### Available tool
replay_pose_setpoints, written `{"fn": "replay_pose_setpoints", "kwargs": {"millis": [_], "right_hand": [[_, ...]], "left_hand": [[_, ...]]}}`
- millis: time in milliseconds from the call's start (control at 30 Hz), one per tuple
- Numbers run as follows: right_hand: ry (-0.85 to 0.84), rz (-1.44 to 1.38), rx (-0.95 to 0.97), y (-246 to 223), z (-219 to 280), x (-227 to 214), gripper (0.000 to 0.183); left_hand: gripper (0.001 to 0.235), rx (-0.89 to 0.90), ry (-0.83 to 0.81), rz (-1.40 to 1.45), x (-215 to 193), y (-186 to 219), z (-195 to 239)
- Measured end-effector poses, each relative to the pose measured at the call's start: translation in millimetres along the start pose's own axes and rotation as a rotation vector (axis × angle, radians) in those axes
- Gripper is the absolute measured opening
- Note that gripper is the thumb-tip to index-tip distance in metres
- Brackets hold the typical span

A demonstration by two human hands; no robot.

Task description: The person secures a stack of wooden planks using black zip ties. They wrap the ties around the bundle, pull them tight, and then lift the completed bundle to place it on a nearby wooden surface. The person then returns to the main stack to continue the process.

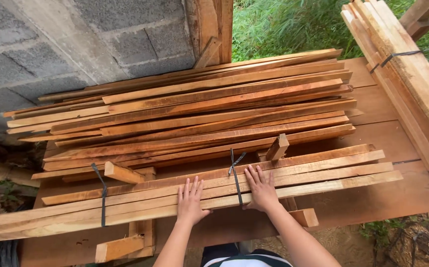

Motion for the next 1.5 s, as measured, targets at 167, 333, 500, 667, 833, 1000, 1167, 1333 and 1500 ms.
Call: {"fn": "replay_pose_setpoints", "kwargs": {"millis": [167, 333, 500, 667, 833, 1000, 1167, 1333, 1500], "right_hand": [[-0.091, -0.154, 0.027, -2.7, 14.7, -10.3, 0.143], [-0.057, -0.218, 0.033, -5.9, 17.5, -11.0, 0.14], [-0.013, -0.207, 0.055, -9.3, 11.9, -6.1, 0.147], [0.103, 0.059, 0.113, -6.9, -7.9, 30.5, 0.168], [-0.004, -0.021, 0.189, -8.9, -8.9, 26.0, 0.167], [0.098, -0.079, 0.157, -6.1, -11.8, 34.7, 0.172], [0.045, 0.051, 0.126, 3.4, -2.9, 17.1, 0.169], [0.038, 0.162, 0.081, -0.7, -3.3, -10.4, 0.162], [0.101, 0.226, 0.072, 2.8, -8.3, 0.1, 0.158]], "left_hand": [[0.128, 0.004, -0.142, 0.064, 8.7, 1.5, -2.4], [0.127, 0.041, -0.162, 0.094, 5.9, -12.4, 3.1], [0.136, -0.074, -0.102, 0.333, -14.1, -66.4, 34.4], [0.141, -0.077, -0.2, 0.036, 12.3, -96.5, 50.5], [0.161, -0.039, 0.553, -0.277, 37.0, -98.7, 38.9], [0.151, -0.037, 0.51, -0.265, 46.7, -100.7, 36.3], [0.143, -0.085, 0.283, -0.162, 33.5, -104.0, 35.1], [0.122, -0.093, 0.094, -0.061, 11.5, -103.6, 33.9], [0.119, -0.106, 0.201, -0.037, 8.6, -103.8, 37.9]]}}
Point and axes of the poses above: each hand's wrist, its own z-axis away from the middle knuckle, its own x-axis out of the palm, y = z × x, the point moved 6 cm from there along -z, towards the middle knuckle, and after that the axes turned 10 degrees about -y, right-handed, at the moved point
